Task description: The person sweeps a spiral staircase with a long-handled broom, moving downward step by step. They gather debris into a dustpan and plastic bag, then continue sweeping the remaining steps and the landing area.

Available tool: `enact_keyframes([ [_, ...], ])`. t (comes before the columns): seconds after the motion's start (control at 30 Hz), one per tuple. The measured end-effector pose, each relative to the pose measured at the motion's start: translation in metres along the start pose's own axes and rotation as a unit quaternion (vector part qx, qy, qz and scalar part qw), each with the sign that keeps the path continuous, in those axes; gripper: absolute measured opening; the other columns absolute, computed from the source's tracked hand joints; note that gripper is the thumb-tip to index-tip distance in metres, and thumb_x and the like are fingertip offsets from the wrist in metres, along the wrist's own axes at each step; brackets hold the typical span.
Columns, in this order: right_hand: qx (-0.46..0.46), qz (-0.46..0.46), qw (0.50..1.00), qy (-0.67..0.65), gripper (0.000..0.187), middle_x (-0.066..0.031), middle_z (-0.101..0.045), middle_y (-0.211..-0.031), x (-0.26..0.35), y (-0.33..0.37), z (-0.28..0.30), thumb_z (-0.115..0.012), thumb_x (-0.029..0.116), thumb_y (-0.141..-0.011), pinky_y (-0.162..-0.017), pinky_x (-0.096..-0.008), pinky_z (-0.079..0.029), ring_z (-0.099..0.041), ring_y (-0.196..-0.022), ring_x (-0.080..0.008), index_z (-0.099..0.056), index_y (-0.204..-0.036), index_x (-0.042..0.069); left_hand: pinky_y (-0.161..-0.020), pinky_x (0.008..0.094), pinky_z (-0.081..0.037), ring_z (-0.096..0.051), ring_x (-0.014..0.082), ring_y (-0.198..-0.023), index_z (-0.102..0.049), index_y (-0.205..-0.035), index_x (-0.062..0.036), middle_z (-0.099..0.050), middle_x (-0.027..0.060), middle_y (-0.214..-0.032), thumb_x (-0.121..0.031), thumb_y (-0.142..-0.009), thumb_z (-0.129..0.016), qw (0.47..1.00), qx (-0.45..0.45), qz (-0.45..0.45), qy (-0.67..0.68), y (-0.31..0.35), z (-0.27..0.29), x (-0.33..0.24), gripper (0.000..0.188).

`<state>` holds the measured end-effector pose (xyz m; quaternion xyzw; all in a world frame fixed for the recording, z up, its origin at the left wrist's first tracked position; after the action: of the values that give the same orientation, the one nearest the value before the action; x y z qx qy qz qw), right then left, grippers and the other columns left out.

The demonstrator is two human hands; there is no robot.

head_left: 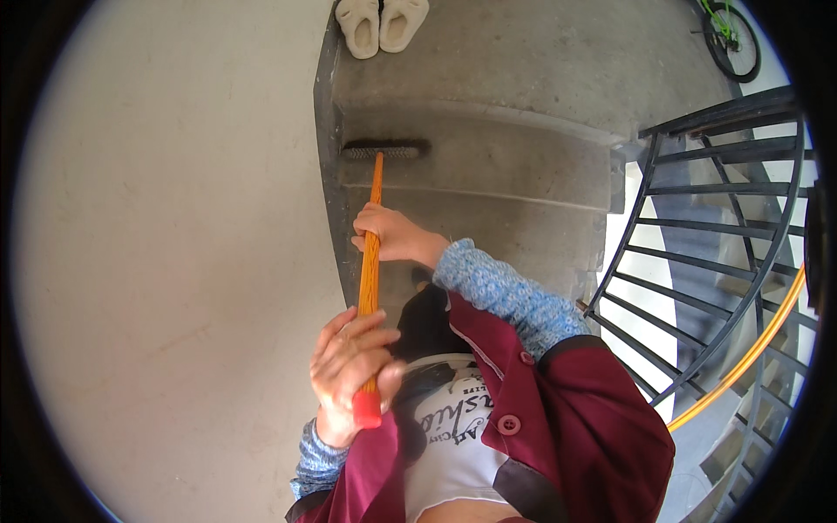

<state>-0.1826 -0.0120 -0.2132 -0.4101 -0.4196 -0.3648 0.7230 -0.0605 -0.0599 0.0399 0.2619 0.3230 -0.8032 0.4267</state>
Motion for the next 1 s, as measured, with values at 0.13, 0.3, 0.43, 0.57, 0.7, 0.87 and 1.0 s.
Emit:
enact_keyframes([
  [0.13, -0.054, 0.005, 0.999, -0.002, 0.025, -0.0103, -0.054, -0.075, -0.005, -0.003, 0.021, -0.072, 0.01, -0.081, -0.073, -0.0415, -0.047, -0.053, -0.083, -0.0315, -0.05, -0.071, 0.004, -0.1, 0.0494, -0.05, -0.07, 0.0327, -0.109, -0.066, -0.08, -0.005, -0.074, 0.0109, -0.097, -0.009, -0.076, -0.082, 0.998, 0.038, 0.032, -0.029, 0.0, -0.023, 0.008, 0.017],
  [0.3, 0.058, 0.04, 0.997, 0.022, 0.024, -0.0105, -0.056, -0.075, -0.02, 0.009, -0.001, -0.07, 0.013, -0.082, -0.074, -0.0415, -0.046, -0.054, -0.083, -0.032, -0.051, -0.071, 0.005, -0.102, 0.05, -0.048, -0.07, 0.0303, -0.108, -0.067, -0.08, -0.0042, -0.073, 0.0094, -0.093, -0.003, -0.075, -0.078, 0.996, 0.04, 0.068, -0.05, 0.002, -0.051, 0.005, 0.013],
  [0.43, 0.077, 0.026, 0.992, -0.095, 0.024, -0.0103, -0.057, -0.074, 0.025, 0.059, 0.0, -0.07, 0.014, -0.082, -0.078, -0.0425, -0.046, -0.054, -0.085, -0.0323, -0.052, -0.068, 0.005, -0.102, 0.053, -0.048, -0.072, 0.0309, -0.103, -0.064, -0.075, -0.0046, -0.074, 0.0091, -0.088, -0.001, -0.077, -0.071, 0.995, 0.055, 0.056, -0.06, 0.015, -0.043, -0.06, 0.008],
  [0.57, 0.073, 0.045, 0.995, -0.049, 0.025, -0.0095, -0.056, -0.075, 0.038, 0.069, 0.044, -0.069, 0.014, -0.083, -0.079, -0.0423, -0.046, -0.055, -0.086, -0.0313, -0.051, -0.068, 0.005, -0.103, 0.0506, -0.047, -0.07, 0.0287, -0.109, -0.066, -0.078, -0.0071, -0.073, 0.0074, -0.093, -0.004, -0.074, -0.079, 0.995, 0.052, 0.061, -0.062, 0.015, -0.063, -0.098, 0.014],
  [0.7, 0.048, 0.032, 0.998, -0.005, 0.026, -0.0087, -0.053, -0.073, -0.017, 0.075, 0.083, -0.071, 0.013, -0.081, -0.074, -0.0437, -0.046, -0.053, -0.081, -0.032, -0.05, -0.067, 0.007, -0.104, 0.0519, -0.046, -0.069, 0.0305, -0.11, -0.067, -0.079, -0.0038, -0.073, 0.0098, -0.094, 0.002, -0.076, -0.074, 0.99, 0.023, 0.136, -0.043, 0.004, -0.12, -0.072, 0.009],
  [0.87, 0.059, 0.012, 0.994, -0.087, 0.025, -0.0094, -0.055, -0.078, 0.004, 0.138, 0.037, -0.071, 0.014, -0.082, -0.077, -0.0425, -0.046, -0.054, -0.085, -0.0305, -0.05, -0.069, 0.007, -0.103, 0.0501, -0.047, -0.071, 0.0283, -0.102, -0.065, -0.076, -0.0035, -0.073, 0.0079, -0.088, 0.001, -0.073, -0.075, 0.985, 0.053, 0.139, -0.083, 0.016, -0.133, -0.106, 0.012],
  [1.0, 0.068, 0.023, 0.989, -0.132, 0.025, -0.0101, -0.054, -0.08, 0.058, 0.157, 0.028, -0.071, 0.014, -0.085, -0.082, -0.0412, -0.048, -0.054, -0.089, -0.03, -0.052, -0.073, 0.005, -0.096, 0.0503, -0.052, -0.073, 0.0298, -0.097, -0.062, -0.071, -0.0048, -0.073, 0.0069, -0.083, -0.005, -0.072, -0.076, 0.987, 0.045, 0.132, -0.085, 0.029, -0.107, -0.15, 0.014],
])
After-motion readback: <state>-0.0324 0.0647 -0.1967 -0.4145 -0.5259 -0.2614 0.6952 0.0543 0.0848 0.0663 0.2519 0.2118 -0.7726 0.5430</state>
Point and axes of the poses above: each hand's wrist, its own y-axis away from the middle knuckle, its own z-axis out of the back of the hand, x = y × z, the point moved 9 cm from there along -y, towards the middle knuckle
